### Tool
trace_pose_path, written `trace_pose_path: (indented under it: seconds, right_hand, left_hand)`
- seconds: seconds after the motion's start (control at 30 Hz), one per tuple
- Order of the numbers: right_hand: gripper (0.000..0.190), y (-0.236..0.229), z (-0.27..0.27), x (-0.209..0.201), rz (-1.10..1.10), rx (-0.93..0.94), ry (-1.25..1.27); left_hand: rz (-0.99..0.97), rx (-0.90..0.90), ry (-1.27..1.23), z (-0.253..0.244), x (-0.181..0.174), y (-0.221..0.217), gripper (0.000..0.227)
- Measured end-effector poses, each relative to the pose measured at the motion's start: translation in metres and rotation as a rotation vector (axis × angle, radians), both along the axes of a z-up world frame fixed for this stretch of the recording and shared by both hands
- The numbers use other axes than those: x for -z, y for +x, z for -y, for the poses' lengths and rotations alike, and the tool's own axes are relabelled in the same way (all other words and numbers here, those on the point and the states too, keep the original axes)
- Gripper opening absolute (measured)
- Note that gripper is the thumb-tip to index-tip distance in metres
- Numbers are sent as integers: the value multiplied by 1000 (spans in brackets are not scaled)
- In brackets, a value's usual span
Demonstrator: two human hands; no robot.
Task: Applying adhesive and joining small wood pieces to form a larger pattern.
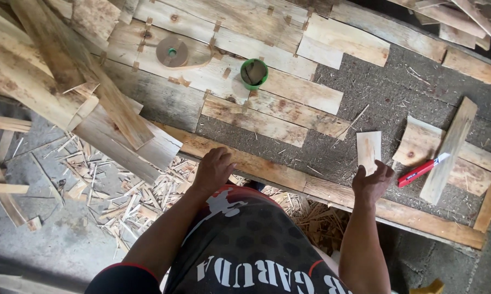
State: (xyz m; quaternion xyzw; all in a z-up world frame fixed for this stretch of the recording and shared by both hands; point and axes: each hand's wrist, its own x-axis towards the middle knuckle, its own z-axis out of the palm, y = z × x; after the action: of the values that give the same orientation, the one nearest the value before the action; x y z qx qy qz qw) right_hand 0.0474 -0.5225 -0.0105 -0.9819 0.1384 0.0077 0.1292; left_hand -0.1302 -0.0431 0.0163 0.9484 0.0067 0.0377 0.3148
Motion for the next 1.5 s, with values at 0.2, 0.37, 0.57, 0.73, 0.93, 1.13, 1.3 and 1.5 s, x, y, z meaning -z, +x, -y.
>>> trace_pose_path:
  seconds: [0.2,0.37,0.57,0.73,0.93,1.13,1.3,1.5]
  right_hand:
    - [89,21,40,29,-122,-174,-183]
    - [83,28,54,33,-224,-183,-173]
    - [94,36,60,23,-257,-146,-97]
    - [111,45,58,14,-289,-51,-87]
    - [93,47,61,-7,-342,-3,-166]
    - [18,23,26,-49,65,209,381]
    - [11,-20,-95,-104,-168,299,1088]
    - [7,-54,-203,-99,-396,273,1316]
  left_hand:
    - [-206,-192,-196,6,-3,-62,27]
    - [-206,-370,-274,27,10,-111,40]
    - [-742,-529,-399,38,80,-146,67]
    - [-712,-466,-328,39,76,-135,70]
    - [-530,-225,-345,43,33,-91,60]
    - [-621,-140,-569,39,7,-43,57]
    - [-534,-55,-638,42,-9,-4,34]
    - [-282,-98,-958,44,-9,29,28]
